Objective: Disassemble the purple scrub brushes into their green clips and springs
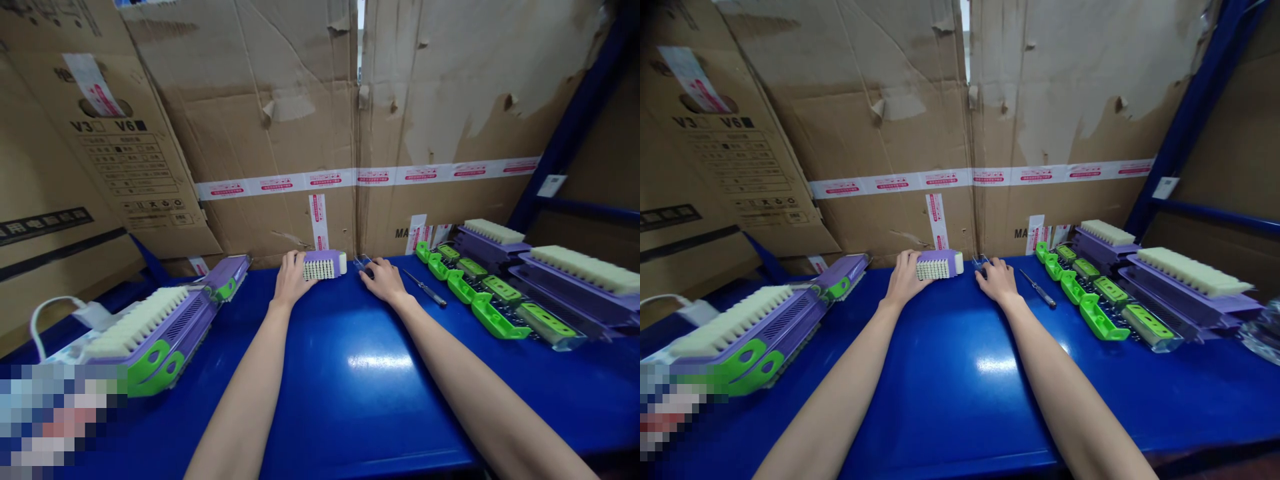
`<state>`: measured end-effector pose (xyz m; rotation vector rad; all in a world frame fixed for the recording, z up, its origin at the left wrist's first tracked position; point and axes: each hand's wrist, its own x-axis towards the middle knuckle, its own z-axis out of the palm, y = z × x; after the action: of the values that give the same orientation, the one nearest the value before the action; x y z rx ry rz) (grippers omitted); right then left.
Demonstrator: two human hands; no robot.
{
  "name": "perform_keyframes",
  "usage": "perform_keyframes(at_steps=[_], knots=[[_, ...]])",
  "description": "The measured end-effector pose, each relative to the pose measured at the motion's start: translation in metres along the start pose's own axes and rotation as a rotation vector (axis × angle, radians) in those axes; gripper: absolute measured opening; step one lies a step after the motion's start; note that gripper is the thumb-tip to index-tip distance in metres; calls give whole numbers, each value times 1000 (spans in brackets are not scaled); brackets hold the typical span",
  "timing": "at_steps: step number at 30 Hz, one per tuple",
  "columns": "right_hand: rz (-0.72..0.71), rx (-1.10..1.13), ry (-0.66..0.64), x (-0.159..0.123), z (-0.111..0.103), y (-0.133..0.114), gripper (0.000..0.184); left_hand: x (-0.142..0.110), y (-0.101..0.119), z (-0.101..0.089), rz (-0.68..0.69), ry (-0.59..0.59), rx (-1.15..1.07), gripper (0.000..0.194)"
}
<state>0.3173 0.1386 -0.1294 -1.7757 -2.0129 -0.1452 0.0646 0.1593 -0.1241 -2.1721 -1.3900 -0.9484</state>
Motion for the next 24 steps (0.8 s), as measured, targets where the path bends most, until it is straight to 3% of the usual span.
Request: perform_keyframes(at_steps=[11, 16, 24], knots=[[-11, -4, 18, 0, -1, -1, 34, 1, 5, -2, 11, 24, 30, 71], [-4, -6, 105, 0, -3, -3, 36, 2, 6, -4, 33, 16, 50, 70], [259, -77, 291, -1, -14, 3, 34, 6, 18, -7, 220, 4, 87, 64]])
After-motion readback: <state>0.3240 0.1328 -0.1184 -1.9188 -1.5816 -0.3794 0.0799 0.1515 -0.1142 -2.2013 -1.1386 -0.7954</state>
